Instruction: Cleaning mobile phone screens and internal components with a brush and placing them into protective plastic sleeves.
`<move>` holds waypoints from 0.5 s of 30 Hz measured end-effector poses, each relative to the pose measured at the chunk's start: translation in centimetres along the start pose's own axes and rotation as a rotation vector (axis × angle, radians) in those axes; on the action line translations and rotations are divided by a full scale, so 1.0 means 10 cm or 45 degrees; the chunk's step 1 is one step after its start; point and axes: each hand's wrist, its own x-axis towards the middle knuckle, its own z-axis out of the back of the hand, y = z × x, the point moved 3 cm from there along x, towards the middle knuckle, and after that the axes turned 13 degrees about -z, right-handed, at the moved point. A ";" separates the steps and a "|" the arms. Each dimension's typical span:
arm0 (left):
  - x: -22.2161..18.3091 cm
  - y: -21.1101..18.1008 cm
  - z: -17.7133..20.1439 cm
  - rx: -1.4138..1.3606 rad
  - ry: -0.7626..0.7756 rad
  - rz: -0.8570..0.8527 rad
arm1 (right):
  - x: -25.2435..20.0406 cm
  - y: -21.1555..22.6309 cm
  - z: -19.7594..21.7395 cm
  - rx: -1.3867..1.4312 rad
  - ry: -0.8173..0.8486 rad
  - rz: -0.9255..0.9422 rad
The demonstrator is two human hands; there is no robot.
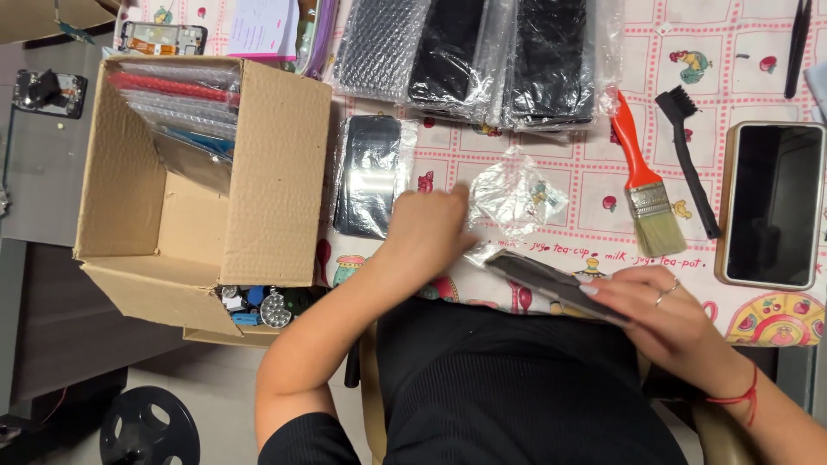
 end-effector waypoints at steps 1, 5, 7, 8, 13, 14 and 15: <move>0.07 -0.02 0.13 -0.096 -0.002 0.044 | 0.07 0.04 0.06 0.071 -0.084 -0.006; 0.33 -0.04 0.21 -0.248 -0.291 0.014 | 0.22 0.17 0.16 -0.011 -0.055 0.088; 0.47 -0.07 0.20 -0.390 -0.124 -0.066 | 0.22 0.14 0.10 -0.181 0.119 0.208; 0.53 -0.07 0.14 -0.390 -0.121 -0.068 | 0.26 0.19 0.11 -0.179 0.118 0.205; 0.77 -0.08 0.01 -0.512 0.021 0.012 | 0.46 0.29 0.19 0.046 0.075 0.129; 0.78 -0.04 -0.01 -0.510 0.015 0.011 | 0.51 0.27 0.19 0.042 0.073 0.133; 0.80 -0.01 -0.04 -0.608 0.001 0.002 | 0.56 0.23 0.21 0.124 0.020 0.026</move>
